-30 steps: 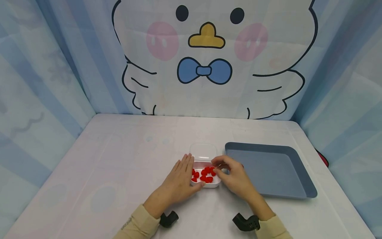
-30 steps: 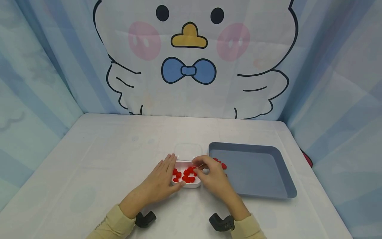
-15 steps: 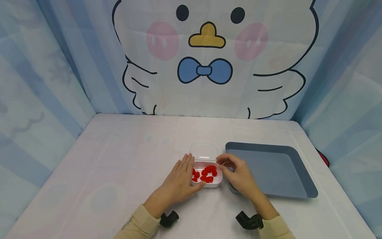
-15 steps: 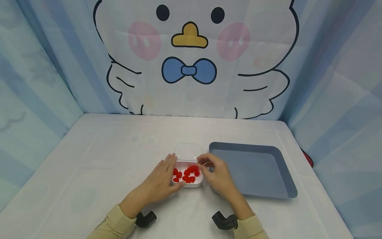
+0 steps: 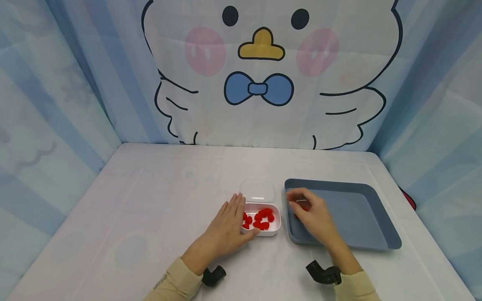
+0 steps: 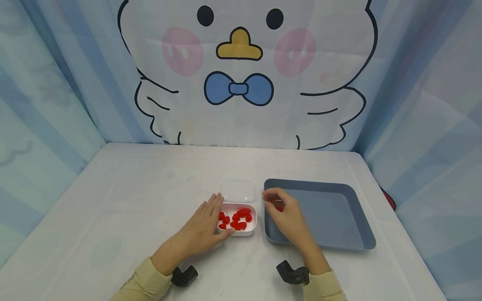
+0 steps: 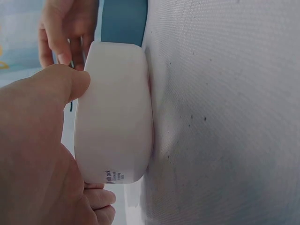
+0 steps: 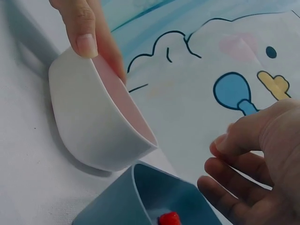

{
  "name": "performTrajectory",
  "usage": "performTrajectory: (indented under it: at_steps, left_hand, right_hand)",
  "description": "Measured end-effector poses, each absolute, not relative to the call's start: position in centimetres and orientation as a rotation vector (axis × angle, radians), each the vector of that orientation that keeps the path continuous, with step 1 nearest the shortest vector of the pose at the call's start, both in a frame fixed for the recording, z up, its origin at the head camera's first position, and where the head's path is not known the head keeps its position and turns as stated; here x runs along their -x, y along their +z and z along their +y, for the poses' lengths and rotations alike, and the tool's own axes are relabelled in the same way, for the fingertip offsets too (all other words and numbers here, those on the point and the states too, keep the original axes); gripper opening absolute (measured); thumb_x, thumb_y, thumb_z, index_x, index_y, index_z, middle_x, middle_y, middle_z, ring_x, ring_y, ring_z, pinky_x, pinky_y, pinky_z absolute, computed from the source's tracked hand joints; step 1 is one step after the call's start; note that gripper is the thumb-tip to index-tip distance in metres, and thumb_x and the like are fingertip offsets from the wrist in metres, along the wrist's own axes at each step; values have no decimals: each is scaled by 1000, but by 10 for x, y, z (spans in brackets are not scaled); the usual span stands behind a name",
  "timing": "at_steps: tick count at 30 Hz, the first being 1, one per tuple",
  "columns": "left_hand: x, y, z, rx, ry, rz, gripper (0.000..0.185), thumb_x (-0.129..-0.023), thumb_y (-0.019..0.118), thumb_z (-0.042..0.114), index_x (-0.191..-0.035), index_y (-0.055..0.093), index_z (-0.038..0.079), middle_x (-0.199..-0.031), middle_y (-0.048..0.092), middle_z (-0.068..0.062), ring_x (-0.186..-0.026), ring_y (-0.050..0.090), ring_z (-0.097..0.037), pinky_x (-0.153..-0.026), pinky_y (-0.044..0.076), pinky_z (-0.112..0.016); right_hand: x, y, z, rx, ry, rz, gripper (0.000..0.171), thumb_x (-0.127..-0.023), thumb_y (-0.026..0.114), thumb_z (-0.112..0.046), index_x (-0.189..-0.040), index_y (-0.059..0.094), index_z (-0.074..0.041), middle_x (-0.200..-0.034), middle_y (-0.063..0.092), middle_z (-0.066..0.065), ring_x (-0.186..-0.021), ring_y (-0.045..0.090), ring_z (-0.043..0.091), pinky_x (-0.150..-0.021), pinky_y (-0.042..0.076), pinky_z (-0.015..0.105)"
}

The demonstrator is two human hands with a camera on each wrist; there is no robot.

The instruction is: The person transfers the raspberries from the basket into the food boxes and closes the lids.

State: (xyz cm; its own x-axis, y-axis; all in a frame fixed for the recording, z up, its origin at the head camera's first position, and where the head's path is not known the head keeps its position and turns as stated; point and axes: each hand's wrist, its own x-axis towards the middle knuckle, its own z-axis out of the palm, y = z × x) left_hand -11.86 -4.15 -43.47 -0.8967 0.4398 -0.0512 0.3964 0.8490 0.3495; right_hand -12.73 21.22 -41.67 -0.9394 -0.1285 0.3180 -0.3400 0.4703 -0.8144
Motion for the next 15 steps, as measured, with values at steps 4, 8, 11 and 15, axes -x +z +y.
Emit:
performTrajectory:
  at_steps: [4,8,11,15]
  left_hand:
    - [118,-434,-41,-647,506,2894,97,-89,60,59,-157,19,3,-166,18,-12,-155,14,-29,-125,17,-49]
    - [118,-435,-41,-651,509,2896,97,-89,61,58,-157,19,3,-166,19,-13,-155,15,-29,-124,18,-50]
    - [119,-435,-41,-658,509,2897,96,-89,61,57,-157,20,3,-166,20,-13,-155,16,-30,-124,20,-50]
    - [119,-435,-41,-663,511,2897,96,-89,61,57,-157,21,2,-165,20,-14,-154,17,-31,-124,21,-50]
  right_hand:
    - [129,-417,219,-393,1439,-2492,22,-94,63,0,-114,67,-5,-106,70,10,-94,66,11,-81,54,12]
    - [130,-418,227,-376,1404,-2500,21,-94,61,0,-115,65,-2,-108,69,10,-97,62,3,-85,51,10]
    - [130,-418,232,-348,1382,-2520,21,-95,61,-2,-116,64,-1,-110,68,9,-99,62,7,-85,51,9]
    - [130,-417,237,-318,1347,-2536,22,-95,62,-3,-117,64,-2,-110,69,8,-98,62,4,-83,51,9]
